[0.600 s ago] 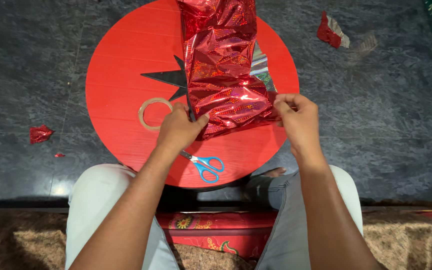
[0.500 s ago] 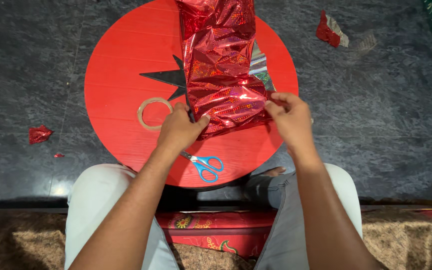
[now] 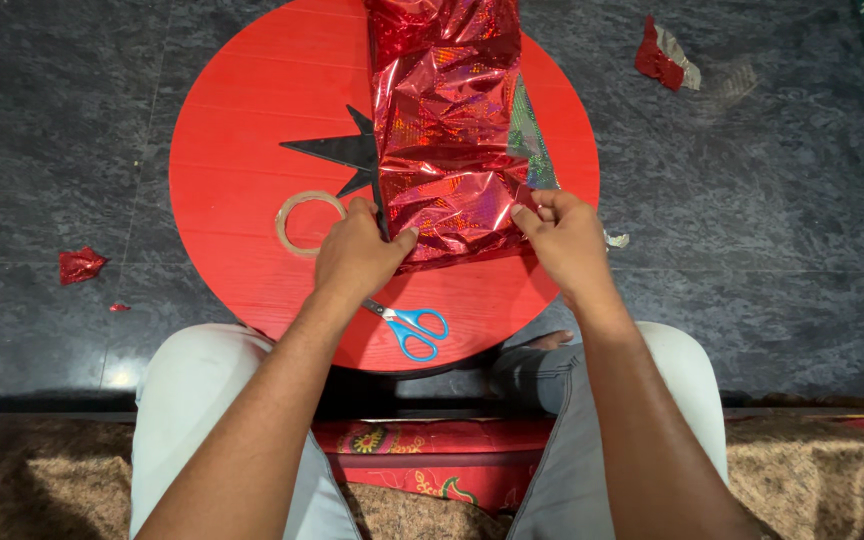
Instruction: The person wraps a rectangular box with red metallic wrapping paper on a small red table. They fold the paper around the box, smooth the edges, and secure the folds with clear tape. Scissors and a roll of tape are visible on the table.
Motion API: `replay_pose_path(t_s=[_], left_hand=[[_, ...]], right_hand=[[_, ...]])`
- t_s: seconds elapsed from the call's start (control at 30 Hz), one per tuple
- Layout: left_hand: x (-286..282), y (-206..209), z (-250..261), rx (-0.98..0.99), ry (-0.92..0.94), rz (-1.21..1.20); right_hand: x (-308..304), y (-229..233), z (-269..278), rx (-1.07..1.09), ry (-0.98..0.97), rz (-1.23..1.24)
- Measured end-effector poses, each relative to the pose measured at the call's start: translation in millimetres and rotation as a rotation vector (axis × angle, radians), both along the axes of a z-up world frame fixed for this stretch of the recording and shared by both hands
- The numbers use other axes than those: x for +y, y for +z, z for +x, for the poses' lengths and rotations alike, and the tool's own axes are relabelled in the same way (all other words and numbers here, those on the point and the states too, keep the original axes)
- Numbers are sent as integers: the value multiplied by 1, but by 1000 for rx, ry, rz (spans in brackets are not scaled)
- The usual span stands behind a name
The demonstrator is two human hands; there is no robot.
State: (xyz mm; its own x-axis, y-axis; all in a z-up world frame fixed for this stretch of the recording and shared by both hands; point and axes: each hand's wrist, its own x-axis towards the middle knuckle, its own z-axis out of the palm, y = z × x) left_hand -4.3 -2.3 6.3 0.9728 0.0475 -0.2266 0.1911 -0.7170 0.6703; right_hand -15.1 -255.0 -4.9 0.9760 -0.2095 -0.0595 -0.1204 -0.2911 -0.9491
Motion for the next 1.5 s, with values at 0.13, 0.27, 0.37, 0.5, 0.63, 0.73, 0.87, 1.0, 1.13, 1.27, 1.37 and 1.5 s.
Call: replay_pose_path(t_s=[0.13, 0.27, 0.37, 0.5, 0.63, 0.73, 0.87, 1.0, 1.13, 1.27, 1.37, 1.5], left_hand=[[0, 3, -1, -2, -5, 12], [-1, 3, -2, -5, -4, 23], [-2, 4, -2, 2, -8, 34], [-3, 5, -2, 17, -12, 52], [-3, 5, -2, -1, 9, 42], [1, 3, 0, -62, 32, 66], [5, -2, 0, -319, 40, 64], [3, -2, -2, -353, 48, 81], [-3, 4, -8, -305, 67, 114], [-6, 8, -11, -252, 124, 119], [-6, 5, -7, -130, 175, 65], [-4, -2, -2, -64, 182, -71]], right_hand=[[1, 1, 0, 53, -41, -149], [4, 3, 0, 40, -33, -61], [6, 3, 2, 74, -52, -23], [7, 0, 4, 38, -66, 19], [4, 1, 2, 66, -91, -17], [4, 6, 0, 142, -50, -15], [0, 12, -5, 264, -59, -90], [-1, 14, -4, 165, -102, 3], [4, 11, -3, 272, -141, 112], [7, 8, -2, 307, -164, 238], [5, 5, 1, 235, -153, 239], [4, 4, 4, 119, -160, 292]])
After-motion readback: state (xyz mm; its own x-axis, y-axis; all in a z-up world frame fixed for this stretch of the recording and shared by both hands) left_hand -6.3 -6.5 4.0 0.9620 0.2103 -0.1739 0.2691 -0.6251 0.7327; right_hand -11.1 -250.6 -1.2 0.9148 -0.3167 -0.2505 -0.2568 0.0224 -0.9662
